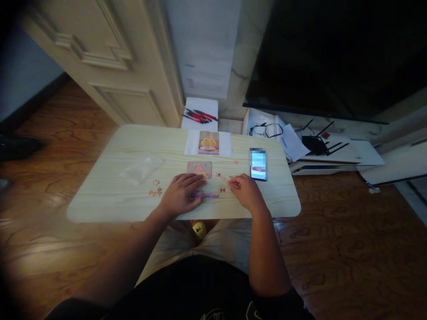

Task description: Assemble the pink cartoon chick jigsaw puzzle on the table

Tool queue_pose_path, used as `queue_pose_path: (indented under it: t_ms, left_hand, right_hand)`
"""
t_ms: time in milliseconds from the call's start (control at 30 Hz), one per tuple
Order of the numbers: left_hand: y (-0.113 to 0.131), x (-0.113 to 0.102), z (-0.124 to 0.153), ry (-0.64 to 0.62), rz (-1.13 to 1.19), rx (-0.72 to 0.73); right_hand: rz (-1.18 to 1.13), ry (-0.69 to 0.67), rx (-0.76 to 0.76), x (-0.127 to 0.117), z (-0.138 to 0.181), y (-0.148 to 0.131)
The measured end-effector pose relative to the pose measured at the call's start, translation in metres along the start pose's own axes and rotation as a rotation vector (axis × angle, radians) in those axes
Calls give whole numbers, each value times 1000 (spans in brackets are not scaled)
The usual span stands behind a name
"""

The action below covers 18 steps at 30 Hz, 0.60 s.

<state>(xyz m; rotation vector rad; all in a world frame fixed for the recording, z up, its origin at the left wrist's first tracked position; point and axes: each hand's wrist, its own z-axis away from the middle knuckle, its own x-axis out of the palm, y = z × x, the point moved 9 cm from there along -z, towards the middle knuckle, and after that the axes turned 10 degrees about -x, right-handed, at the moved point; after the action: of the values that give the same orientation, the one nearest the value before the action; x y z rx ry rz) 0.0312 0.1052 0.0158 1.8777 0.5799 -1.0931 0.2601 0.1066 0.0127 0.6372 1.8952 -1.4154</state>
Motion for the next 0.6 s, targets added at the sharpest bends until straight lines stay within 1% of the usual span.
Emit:
queue_pose_path:
  t_ms: [100,233,333,433,600]
  left_hand:
    - [1,1,0,-9,1,12]
    - [0,2,1,-9,-9,18]
    - [0,2,2,-12,-20,28]
    - [0,3,2,-13,-19,30]
    - [1,2,1,-4,-9,22]
  right_hand:
    - [9,-64,-46,14,1,-12]
    - [52,-97,-65,23,1,-23]
    - [56,-86,-38,24,-3,-29]
    - [12,-59,14,26,-12,-34]
    - [-22,-40,51,42,-37,-44]
